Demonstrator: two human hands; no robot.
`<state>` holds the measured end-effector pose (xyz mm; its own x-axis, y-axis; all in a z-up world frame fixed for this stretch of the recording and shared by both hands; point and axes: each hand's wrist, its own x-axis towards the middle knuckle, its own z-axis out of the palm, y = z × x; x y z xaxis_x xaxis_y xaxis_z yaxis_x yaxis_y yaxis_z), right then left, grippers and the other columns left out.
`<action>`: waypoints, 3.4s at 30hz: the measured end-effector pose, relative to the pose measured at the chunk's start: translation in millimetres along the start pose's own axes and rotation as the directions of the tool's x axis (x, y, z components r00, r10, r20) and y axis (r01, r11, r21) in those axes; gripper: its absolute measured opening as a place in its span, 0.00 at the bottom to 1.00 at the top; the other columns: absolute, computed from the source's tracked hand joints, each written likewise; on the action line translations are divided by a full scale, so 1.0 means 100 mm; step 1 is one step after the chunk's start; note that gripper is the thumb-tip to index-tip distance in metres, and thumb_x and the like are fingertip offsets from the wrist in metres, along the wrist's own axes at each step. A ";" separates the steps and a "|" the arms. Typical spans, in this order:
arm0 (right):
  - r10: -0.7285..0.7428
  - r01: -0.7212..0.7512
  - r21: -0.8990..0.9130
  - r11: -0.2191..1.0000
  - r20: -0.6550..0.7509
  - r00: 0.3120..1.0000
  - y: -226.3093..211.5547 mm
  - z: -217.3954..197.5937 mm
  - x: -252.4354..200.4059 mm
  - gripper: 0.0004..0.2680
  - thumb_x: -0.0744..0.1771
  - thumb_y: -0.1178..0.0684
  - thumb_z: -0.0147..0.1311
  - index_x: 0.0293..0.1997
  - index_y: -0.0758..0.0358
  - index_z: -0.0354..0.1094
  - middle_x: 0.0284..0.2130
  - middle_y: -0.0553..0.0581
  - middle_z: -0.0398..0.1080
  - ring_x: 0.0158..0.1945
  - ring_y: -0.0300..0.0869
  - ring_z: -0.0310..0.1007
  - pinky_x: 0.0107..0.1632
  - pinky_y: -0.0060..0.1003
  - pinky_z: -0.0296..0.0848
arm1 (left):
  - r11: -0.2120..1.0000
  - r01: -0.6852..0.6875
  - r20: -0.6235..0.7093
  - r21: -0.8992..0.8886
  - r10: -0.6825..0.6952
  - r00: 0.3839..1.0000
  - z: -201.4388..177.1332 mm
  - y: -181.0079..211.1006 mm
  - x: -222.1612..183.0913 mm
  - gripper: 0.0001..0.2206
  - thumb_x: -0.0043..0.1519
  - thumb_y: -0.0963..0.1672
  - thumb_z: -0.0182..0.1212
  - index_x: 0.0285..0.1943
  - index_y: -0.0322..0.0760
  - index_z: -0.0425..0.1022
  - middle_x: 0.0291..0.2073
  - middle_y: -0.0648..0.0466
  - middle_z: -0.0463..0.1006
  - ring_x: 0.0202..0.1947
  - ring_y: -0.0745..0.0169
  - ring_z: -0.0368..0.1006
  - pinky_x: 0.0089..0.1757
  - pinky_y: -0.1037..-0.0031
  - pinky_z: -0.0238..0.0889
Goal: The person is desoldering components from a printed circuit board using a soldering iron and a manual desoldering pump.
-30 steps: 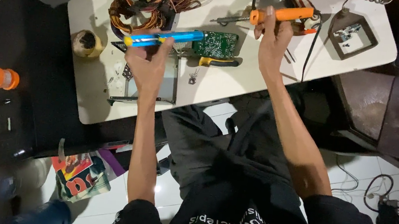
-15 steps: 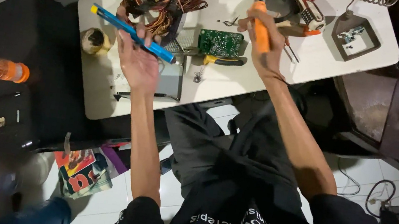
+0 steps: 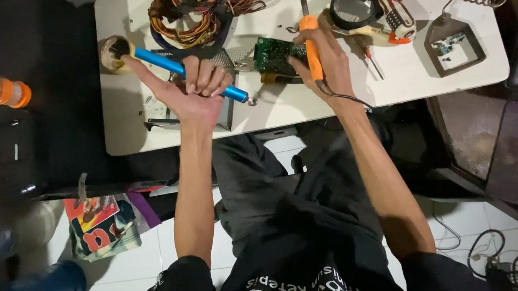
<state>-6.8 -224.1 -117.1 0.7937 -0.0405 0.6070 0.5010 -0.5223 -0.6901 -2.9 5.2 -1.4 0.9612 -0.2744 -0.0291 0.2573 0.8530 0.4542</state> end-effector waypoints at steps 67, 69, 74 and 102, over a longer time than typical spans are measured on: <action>-0.009 0.076 0.235 0.969 -0.276 0.961 -0.51 0.18 -0.43 0.14 0.61 0.59 0.74 0.45 0.59 0.70 0.42 0.58 0.77 0.44 0.47 0.79 0.47 0.33 0.77 | 0.831 -0.358 0.069 0.427 0.364 0.929 -0.76 -0.48 0.37 0.10 0.74 0.46 0.57 0.62 0.48 0.70 0.53 0.50 0.78 0.53 0.52 0.78 0.58 0.56 0.70; -0.134 0.181 0.144 0.973 -0.283 0.950 -0.43 0.27 -0.52 0.14 0.60 0.58 0.74 0.44 0.60 0.71 0.42 0.54 0.79 0.48 0.43 0.75 0.59 0.35 0.69 | 0.861 -0.304 0.029 0.408 0.321 0.947 -0.82 -0.49 0.40 0.09 0.73 0.47 0.56 0.60 0.49 0.69 0.52 0.45 0.80 0.52 0.47 0.80 0.58 0.54 0.70; -0.032 0.095 0.189 0.977 -0.313 0.949 -0.70 0.25 -0.46 0.09 0.64 0.59 0.69 0.41 0.69 0.70 0.36 0.63 0.77 0.45 0.44 0.73 0.54 0.36 0.72 | 0.880 -0.311 0.053 0.360 0.313 0.948 -0.87 -0.53 0.35 0.10 0.74 0.46 0.54 0.63 0.50 0.69 0.54 0.40 0.80 0.54 0.39 0.78 0.59 0.50 0.71; -0.071 0.079 0.096 0.992 -0.084 0.994 -0.66 -0.04 -0.89 0.10 0.67 0.64 0.61 0.54 0.73 0.69 0.41 0.64 0.74 0.47 0.44 0.77 0.58 0.33 0.71 | 0.821 -0.321 0.061 0.471 0.333 0.941 -0.70 -0.40 0.19 0.17 0.75 0.49 0.54 0.70 0.44 0.61 0.60 0.41 0.75 0.61 0.42 0.75 0.65 0.54 0.66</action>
<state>-112.3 -189.1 -124.0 0.7246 -0.0745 0.6851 0.5927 -0.4400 -0.6746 11.8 -3.3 -82.5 0.9840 -0.0018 0.1782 -0.1442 0.5794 0.8022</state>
